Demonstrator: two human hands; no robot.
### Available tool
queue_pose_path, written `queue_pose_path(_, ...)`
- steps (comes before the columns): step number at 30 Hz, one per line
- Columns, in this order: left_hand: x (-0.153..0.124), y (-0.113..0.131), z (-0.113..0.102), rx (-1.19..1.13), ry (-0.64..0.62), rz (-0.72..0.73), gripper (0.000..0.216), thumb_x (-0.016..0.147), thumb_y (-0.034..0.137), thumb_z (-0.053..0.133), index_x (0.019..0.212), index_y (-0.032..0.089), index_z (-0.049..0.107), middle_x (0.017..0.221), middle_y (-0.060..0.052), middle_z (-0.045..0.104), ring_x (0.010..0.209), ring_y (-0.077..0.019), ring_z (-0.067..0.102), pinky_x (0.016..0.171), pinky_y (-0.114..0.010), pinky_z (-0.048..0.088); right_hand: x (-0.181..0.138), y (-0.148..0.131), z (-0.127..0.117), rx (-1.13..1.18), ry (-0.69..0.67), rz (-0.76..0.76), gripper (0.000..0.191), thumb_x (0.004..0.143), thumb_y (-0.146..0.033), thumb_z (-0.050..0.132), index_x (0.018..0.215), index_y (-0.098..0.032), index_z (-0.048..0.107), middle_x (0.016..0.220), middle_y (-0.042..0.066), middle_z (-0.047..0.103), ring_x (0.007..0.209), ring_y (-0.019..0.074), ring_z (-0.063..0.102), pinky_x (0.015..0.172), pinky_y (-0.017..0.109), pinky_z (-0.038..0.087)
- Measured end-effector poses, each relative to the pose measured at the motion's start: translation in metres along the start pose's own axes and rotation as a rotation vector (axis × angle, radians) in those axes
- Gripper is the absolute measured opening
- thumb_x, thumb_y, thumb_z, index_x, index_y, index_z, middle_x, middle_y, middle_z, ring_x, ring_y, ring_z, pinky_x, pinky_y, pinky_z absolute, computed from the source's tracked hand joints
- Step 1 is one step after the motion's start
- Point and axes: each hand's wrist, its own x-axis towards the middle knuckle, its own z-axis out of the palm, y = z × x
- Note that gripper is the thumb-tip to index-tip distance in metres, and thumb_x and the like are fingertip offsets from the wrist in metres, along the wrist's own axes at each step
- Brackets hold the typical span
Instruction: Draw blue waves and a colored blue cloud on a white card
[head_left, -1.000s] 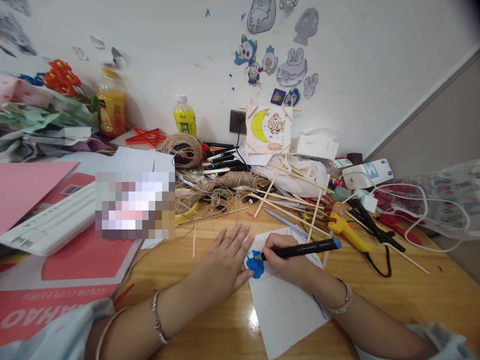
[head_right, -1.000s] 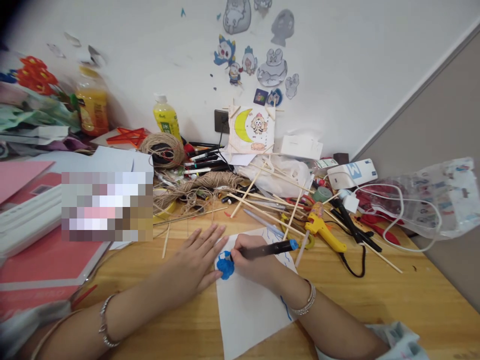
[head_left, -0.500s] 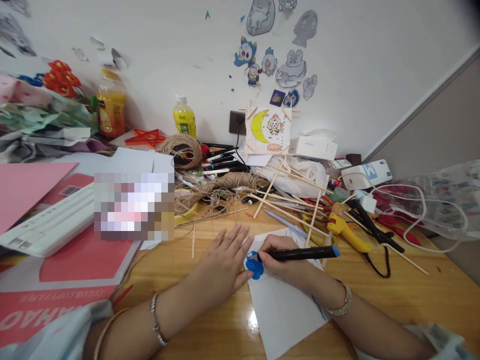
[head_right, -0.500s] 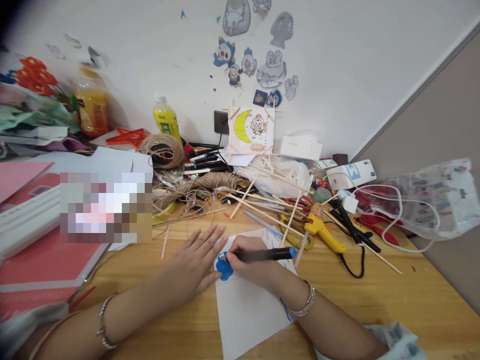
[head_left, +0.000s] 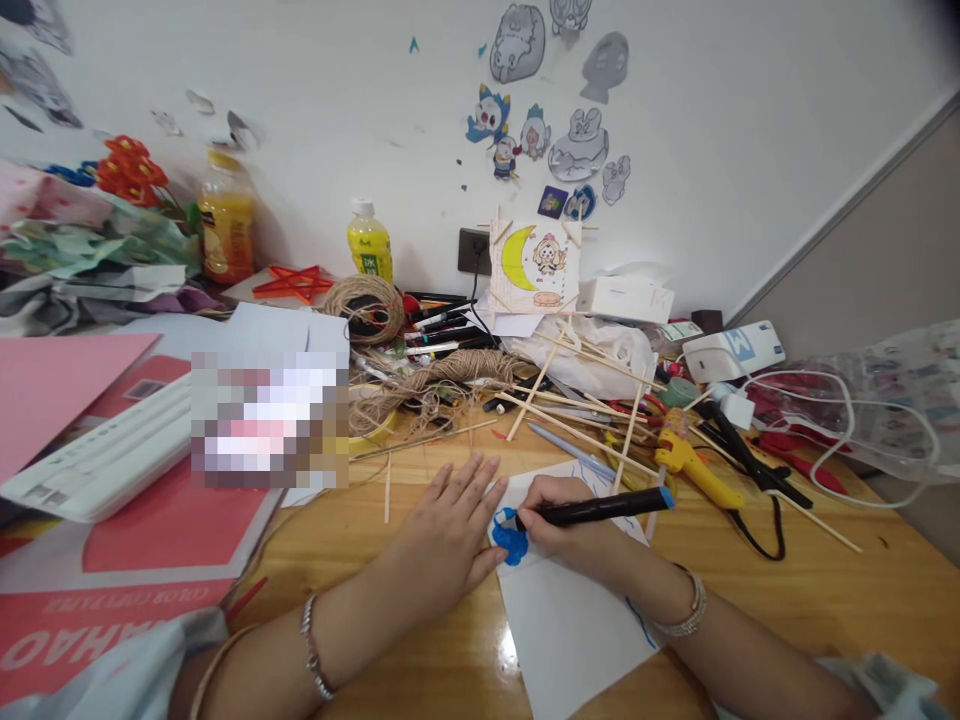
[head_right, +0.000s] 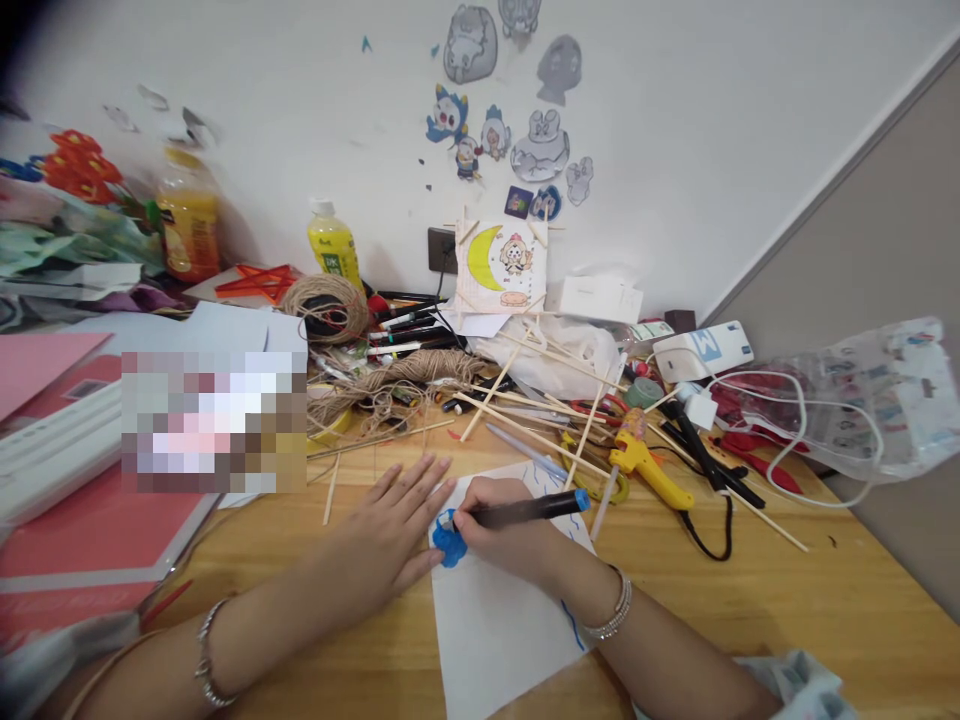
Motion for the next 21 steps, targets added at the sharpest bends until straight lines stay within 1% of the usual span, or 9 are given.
queue_pose_path(3,-0.001,0.000,0.001,-0.009,0.011,-0.001,0.058,0.095,0.050,0.038,0.140,0.013,0.038,0.150,-0.016,0.030,0.139,-0.0328,0.025,0.108,-0.049,0.025,0.000,0.000,0.000,0.009,0.006,0.012,0.015,0.074,-0.017,0.054,0.059,-0.019,0.054,0.055,-0.003,0.058,0.050,0.0105,0.050,0.048,0.020,0.036)
queue_pose_path(9,0.002,0.001,-0.003,-0.001,-0.041,-0.002,0.059,0.093,0.047,0.043,0.140,0.012,0.039,0.149,-0.018,0.031,0.137,-0.0347,0.027,0.106,-0.050,0.027,0.000,-0.001,-0.001,0.065,0.024,0.022,0.015,0.073,-0.019,0.054,0.058,-0.019,0.053,0.054,-0.003,0.056,0.050,0.0107,0.049,0.048,0.022,0.036)
queue_pose_path(11,0.003,0.000,-0.004,-0.003,-0.055,-0.011,0.060,0.093,0.048,0.044,0.140,0.012,0.039,0.149,-0.018,0.031,0.137,-0.0344,0.028,0.106,-0.050,0.028,-0.001,0.001,-0.002,0.144,0.100,0.037,0.016,0.076,-0.023,0.054,0.060,-0.020,0.053,0.055,-0.002,0.056,0.051,0.0116,0.051,0.051,0.023,0.039)
queue_pose_path(13,0.004,-0.001,-0.004,-0.008,-0.070,-0.018,0.060,0.092,0.049,0.045,0.140,0.014,0.039,0.150,-0.018,0.029,0.138,-0.0342,0.026,0.105,-0.049,0.030,-0.001,0.006,-0.004,0.245,0.229,0.042,0.015,0.079,-0.028,0.054,0.066,-0.020,0.054,0.057,-0.003,0.056,0.053,0.0126,0.052,0.051,0.023,0.042)
queue_pose_path(15,0.005,-0.005,-0.005,-0.015,-0.076,-0.024,0.061,0.090,0.049,0.048,0.141,0.015,0.037,0.151,-0.018,0.027,0.138,-0.0336,0.026,0.105,-0.048,0.032,-0.001,0.012,-0.008,0.335,0.329,0.012,0.015,0.082,-0.035,0.053,0.080,-0.021,0.056,0.059,-0.003,0.057,0.054,0.0138,0.054,0.052,0.024,0.043)
queue_pose_path(16,0.006,-0.007,-0.006,-0.017,-0.074,-0.028,0.061,0.090,0.047,0.049,0.141,0.016,0.037,0.151,-0.018,0.027,0.138,-0.0334,0.025,0.104,-0.048,0.032,-0.001,0.015,-0.011,0.352,0.344,-0.013,0.018,0.085,-0.037,0.051,0.090,-0.021,0.057,0.060,-0.003,0.059,0.055,0.0145,0.054,0.053,0.025,0.044)
queue_pose_path(18,0.007,-0.013,-0.008,-0.014,-0.056,-0.043,0.062,0.088,0.043,0.052,0.142,0.018,0.035,0.151,-0.018,0.027,0.138,-0.0328,0.025,0.104,-0.048,0.033,0.002,0.021,-0.020,0.271,0.328,-0.062,0.025,0.088,-0.037,0.049,0.105,-0.021,0.056,0.064,-0.002,0.061,0.060,0.0163,0.057,0.059,0.027,0.047)
queue_pose_path(19,0.007,-0.017,-0.010,-0.007,-0.039,-0.053,0.062,0.088,0.040,0.053,0.142,0.018,0.034,0.151,-0.018,0.027,0.138,-0.0324,0.025,0.104,-0.048,0.034,0.004,0.024,-0.024,0.172,0.304,-0.083,0.024,0.087,-0.035,0.050,0.106,-0.022,0.058,0.067,-0.001,0.063,0.065,0.0174,0.059,0.063,0.029,0.048)
queue_pose_path(21,0.008,-0.024,-0.013,0.018,0.005,-0.084,0.063,0.087,0.038,0.055,0.143,0.019,0.032,0.151,-0.017,0.027,0.139,-0.0318,0.024,0.105,-0.048,0.034,0.009,0.029,-0.033,-0.062,0.231,-0.123,0.019,0.084,-0.030,0.055,0.098,-0.022,0.064,0.078,0.003,0.068,0.077,0.0208,0.062,0.073,0.033,0.049)
